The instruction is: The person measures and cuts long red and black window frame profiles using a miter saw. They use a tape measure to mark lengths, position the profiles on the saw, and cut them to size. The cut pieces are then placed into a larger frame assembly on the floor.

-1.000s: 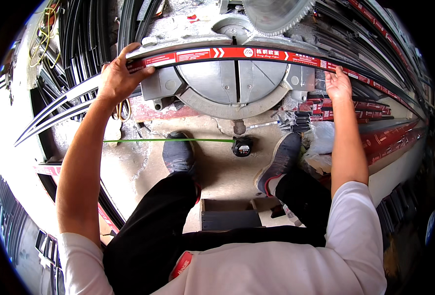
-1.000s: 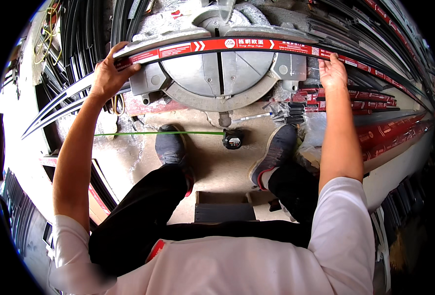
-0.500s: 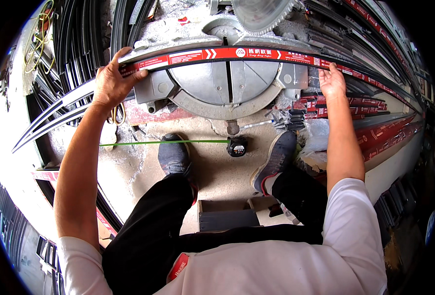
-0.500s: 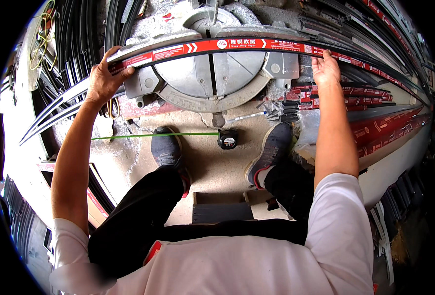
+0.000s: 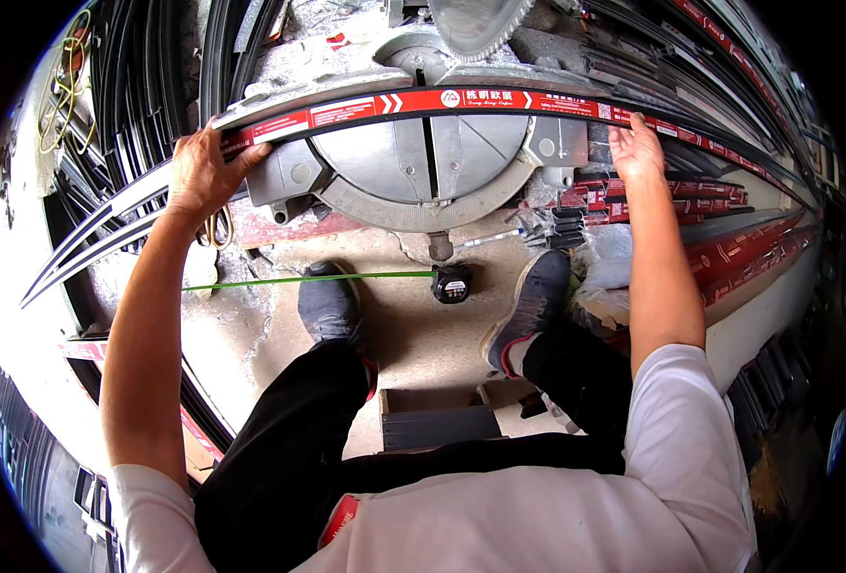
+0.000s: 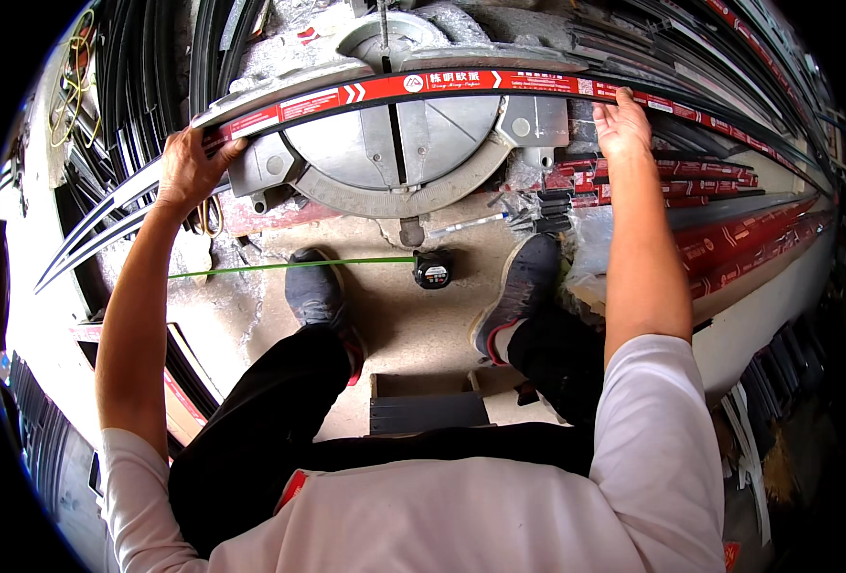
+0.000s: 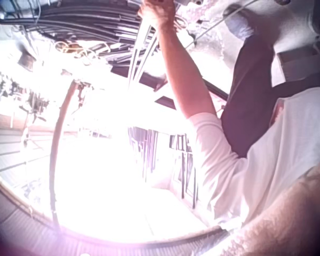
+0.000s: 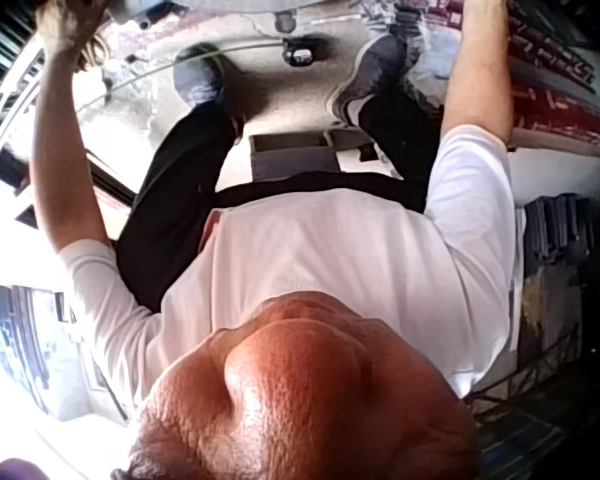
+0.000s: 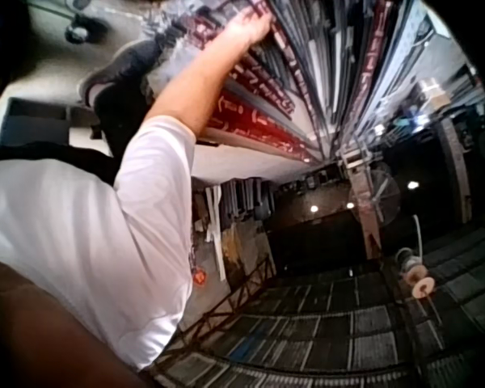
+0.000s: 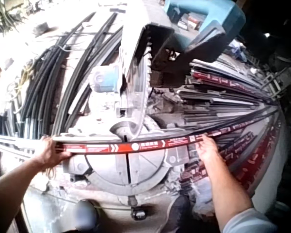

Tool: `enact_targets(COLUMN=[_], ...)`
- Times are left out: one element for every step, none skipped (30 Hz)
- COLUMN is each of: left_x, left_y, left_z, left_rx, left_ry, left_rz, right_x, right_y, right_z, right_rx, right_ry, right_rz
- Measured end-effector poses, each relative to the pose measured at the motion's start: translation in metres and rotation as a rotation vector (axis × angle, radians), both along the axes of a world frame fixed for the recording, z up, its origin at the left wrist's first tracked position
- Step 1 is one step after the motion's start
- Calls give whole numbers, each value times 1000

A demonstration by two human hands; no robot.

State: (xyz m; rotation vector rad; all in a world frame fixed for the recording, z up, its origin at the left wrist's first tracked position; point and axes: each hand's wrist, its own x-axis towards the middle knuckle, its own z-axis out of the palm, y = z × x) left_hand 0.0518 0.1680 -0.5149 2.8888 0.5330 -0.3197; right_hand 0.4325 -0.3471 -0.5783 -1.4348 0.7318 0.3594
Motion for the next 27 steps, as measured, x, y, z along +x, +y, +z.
enact_targets(left_x=[1, 1, 1, 0, -1, -1, -1, -3, -5, -6, -7, -8, -9, -8, -7, -7, -7, -8, -8, -7, -7, -7, -6, -6, -6, -6, -6], left_y=[-1, -1, -2, -3, -4, -4, -4, -2, -1, 0, 1, 2, 2, 1, 0, 0, 0, 0, 0, -1, -1, -2, -4, -5, -4, -4, -4], left_z=[1, 3, 4, 5, 4, 4, 3, 2, 0, -2, -3, -4, -5, -6, -6, -5, -5, -4, -4, -3, -3, -2, -1, 0, -1, -1, -2], left_rx=[3, 7, 12, 20, 28, 36, 36, 37, 39, 32, 27, 22, 27, 31, 36, 31, 29, 26, 22, 16, 9, 8, 7, 6, 4, 3, 0], left_ry=[3, 7, 11, -9, -28, -48, -57, -64, -72, -75, -79, -83, -85, -88, -92, -90, -86, -82, -78, -77, -75, -76, -77, -78, -90, -102, -114], left_rz=[-2, -4, -5, -13, -22, -31, -35, -37, -40, -38, -37, -35, -33, -33, -33, -34, -32, -30, -26, -23, -21, -18, -15, -12, -17, -21, -25], right_x=[-1, 0, 0, 0, 0, 0, 0, 0, 0, 0, -1, -1, -1, 0, 0, 0, -2, -3, -5, -5, -5, -6, -5, -3, -2, 0, 2], right_y=[0, 0, 0, 0, -1, -2, -3, -3, -2, -2, -1, 0, 1, 0, -1, -1, 2, 5, 8, 9, 9, 10, 9, 8, 7, 5, 4], right_z=[1, 0, 0, 0, 0, -1, -1, -1, -1, -1, -2, -2, -1, -1, -1, -1, 1, 3, 5, 7, 8, 9, 8, 7, 6, 4, 2], right_rx=[-3, -4, -6, 1, 7, 12, 21, 30, 39, 39, 39, 39, 36, 32, 29, 25, 22, 19, 17, 12, 8, 9, 11, 13, 12, 11, 9], right_ry=[1, 3, 4, 3, 2, 0, -2, -3, -4, -2, 0, 3, 6, 8, 10, 7, 5, 4, 3, 1, -1, 3, 7, 11, 14, 17, 20], right_rz=[1, 2, 3, 6, 7, 8, 9, 11, 14, 13, 13, 13, 15, 15, 15, 9, 4, 0, -3, -8, -12, -18, -24, -29, -34, -37, -41])
